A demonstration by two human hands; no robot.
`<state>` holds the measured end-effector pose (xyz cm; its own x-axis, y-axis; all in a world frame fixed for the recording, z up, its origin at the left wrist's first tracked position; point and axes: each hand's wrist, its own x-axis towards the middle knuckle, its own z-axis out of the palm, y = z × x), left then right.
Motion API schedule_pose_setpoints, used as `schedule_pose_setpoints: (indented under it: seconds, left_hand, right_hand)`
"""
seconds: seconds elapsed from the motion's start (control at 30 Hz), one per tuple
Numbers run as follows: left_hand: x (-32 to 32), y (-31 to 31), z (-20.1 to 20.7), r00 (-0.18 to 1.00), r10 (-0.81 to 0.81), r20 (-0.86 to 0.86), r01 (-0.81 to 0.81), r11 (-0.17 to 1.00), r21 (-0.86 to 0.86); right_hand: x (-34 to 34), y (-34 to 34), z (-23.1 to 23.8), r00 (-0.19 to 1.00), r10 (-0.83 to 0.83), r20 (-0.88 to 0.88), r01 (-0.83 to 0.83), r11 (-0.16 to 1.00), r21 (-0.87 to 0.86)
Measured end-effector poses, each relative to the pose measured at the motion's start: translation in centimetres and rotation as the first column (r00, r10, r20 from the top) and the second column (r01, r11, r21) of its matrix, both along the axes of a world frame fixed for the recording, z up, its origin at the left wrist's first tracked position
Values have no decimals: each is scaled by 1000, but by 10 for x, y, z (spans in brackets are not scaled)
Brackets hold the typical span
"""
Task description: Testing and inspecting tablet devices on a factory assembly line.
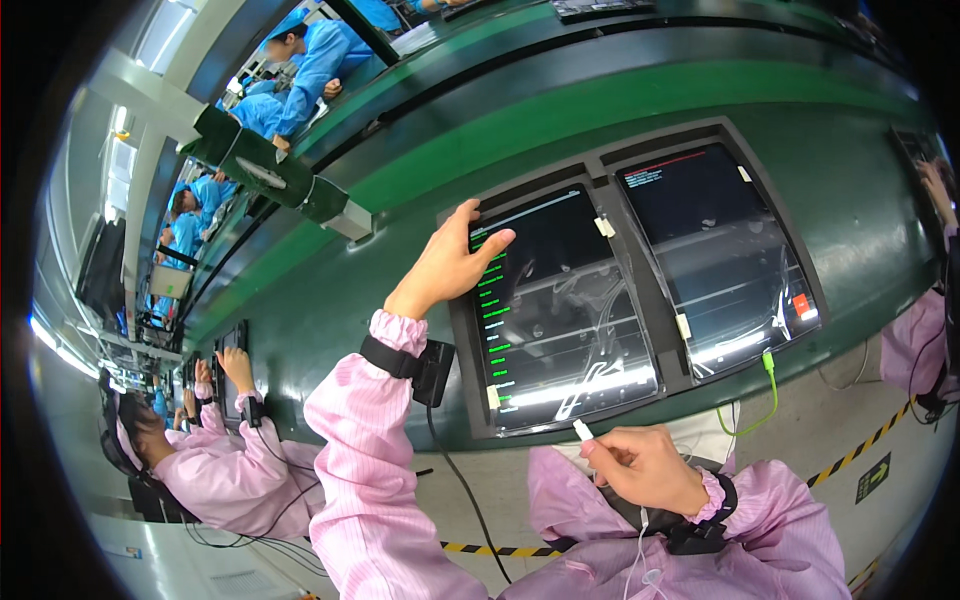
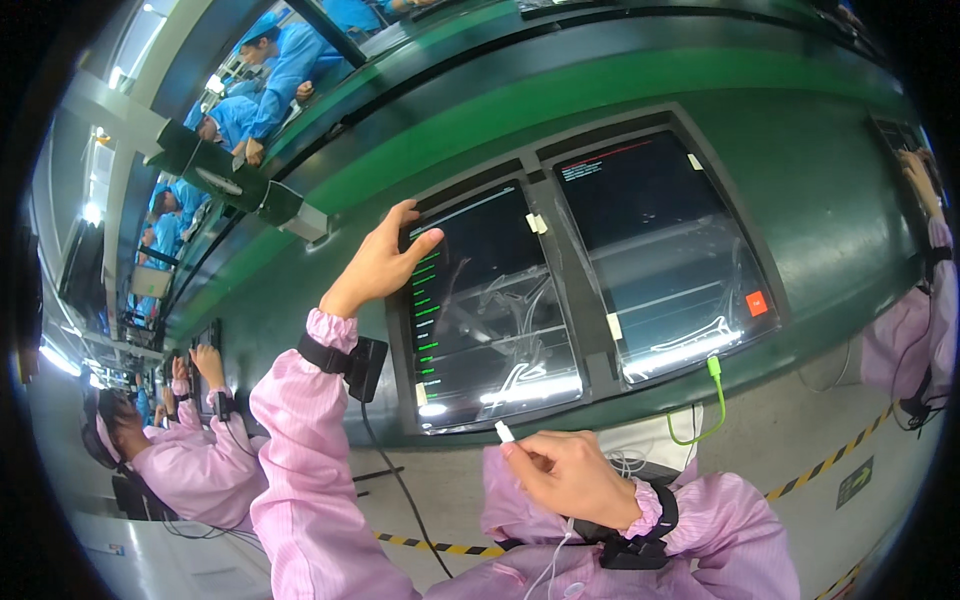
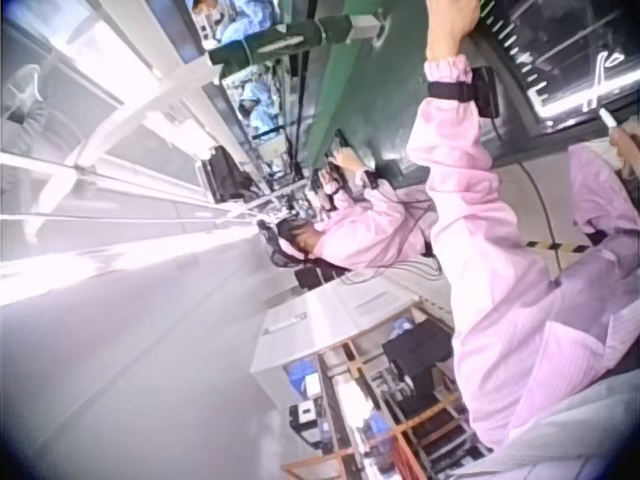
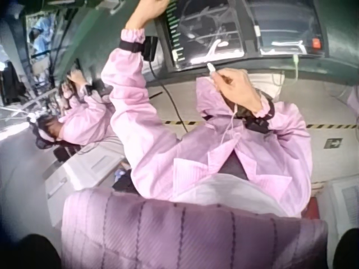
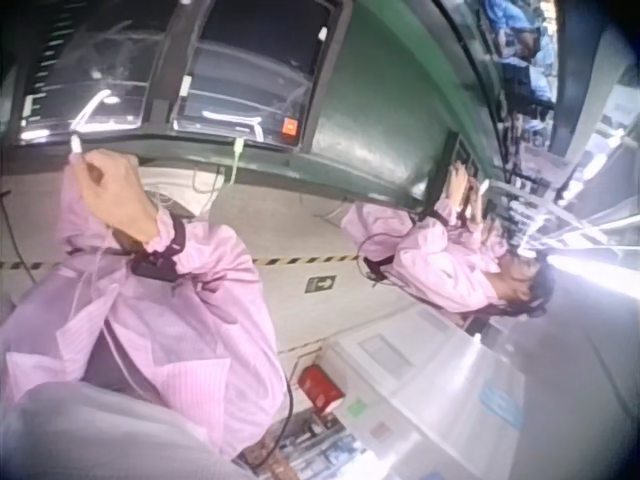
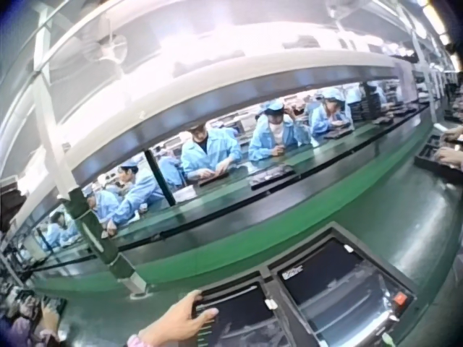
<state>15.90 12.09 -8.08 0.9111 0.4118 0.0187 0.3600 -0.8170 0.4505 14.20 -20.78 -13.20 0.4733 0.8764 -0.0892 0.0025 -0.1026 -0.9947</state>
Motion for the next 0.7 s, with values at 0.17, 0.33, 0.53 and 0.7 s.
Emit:
schedule_pose_setpoints:
  seconds: [0.17, 0.33, 0.53, 0.7]
  left_hand:
    - [1, 4, -10, 999, -46, -28, 46, 999, 15]
    - [0, 6, -11, 998, -50, -29, 49, 998, -35]
    - [-4, 7, -8, 993, -109, -48, 105, 992, -77]
    - [-6, 4, -9, 991, -78, -108, 73, 996, -48]
  right_hand:
    - [-8, 4, -3, 990, -118, 83, 112, 991, 71]
    - [-22, 11, -8, 982, -174, 67, 170, 984, 55]
    - [-27, 17, -8, 982, -186, -13, 187, 981, 42]
    - [-24, 16, -9, 981, -194, 5, 193, 979, 71]
